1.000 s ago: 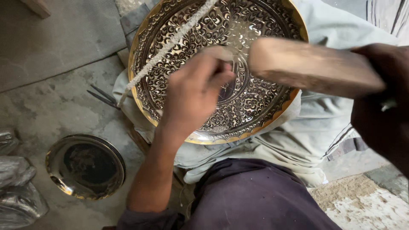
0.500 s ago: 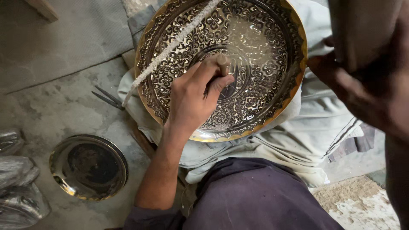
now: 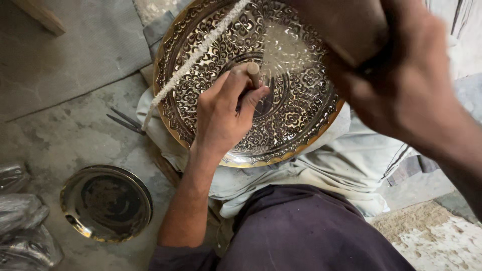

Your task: The person sits on the floor with an engraved brass tray on their lap, holds a metal punch against the tray's surface, and strikes the punch with a wooden mallet, repeatedly repositioning the punch to work the metal. The person occasionally pauses to reposition the tray and punch before resuming hammering.

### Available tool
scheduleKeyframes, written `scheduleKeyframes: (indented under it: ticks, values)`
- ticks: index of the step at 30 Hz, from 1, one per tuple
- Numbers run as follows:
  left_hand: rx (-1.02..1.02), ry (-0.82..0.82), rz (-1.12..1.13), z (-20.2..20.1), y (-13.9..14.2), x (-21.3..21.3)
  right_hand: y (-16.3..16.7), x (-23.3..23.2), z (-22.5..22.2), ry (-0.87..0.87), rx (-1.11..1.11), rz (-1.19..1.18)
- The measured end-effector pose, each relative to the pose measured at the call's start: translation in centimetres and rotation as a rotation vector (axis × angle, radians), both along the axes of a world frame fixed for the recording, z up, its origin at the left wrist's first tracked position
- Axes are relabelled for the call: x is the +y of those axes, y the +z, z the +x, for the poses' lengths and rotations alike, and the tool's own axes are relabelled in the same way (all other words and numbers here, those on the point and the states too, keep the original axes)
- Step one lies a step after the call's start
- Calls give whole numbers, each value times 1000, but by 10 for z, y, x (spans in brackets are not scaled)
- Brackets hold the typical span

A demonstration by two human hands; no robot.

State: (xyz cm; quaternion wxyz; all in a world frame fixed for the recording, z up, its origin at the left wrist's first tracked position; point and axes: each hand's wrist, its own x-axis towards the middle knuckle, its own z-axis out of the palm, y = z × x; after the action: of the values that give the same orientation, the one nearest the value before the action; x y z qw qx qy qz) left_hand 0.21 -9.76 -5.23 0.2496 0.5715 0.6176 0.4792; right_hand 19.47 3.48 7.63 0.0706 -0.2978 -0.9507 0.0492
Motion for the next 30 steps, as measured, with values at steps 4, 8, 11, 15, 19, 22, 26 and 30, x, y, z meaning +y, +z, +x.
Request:
scheduleKeyframes:
  ticks: [4,8,11,15,19,22,26,30]
  values:
    - [109,13,48,-1,2,2,-2,3,2,58,79,111]
    - [23,-9,53,-2,2,1,-10,3,6,-25,288,-264]
    - [54,-20,31,-4,0,0,-14,3,7,-24,-7,-60]
    - [62,-46,40,-3,-7,2,-13,0,7,-25,291,-259]
    - [134,-42,80,-4,-12,2,-5,-4,3,-30,137,-14]
    - [89,-58,81,-4,-14,1,-2,-7,-4,-142,287,-323]
    - [142,-75,24,-5,-12,3,-1,-6,-3,-66,35,-28]
    - [75,-101,38,-9,-7,0,-7,-9,5,-161,163,-279]
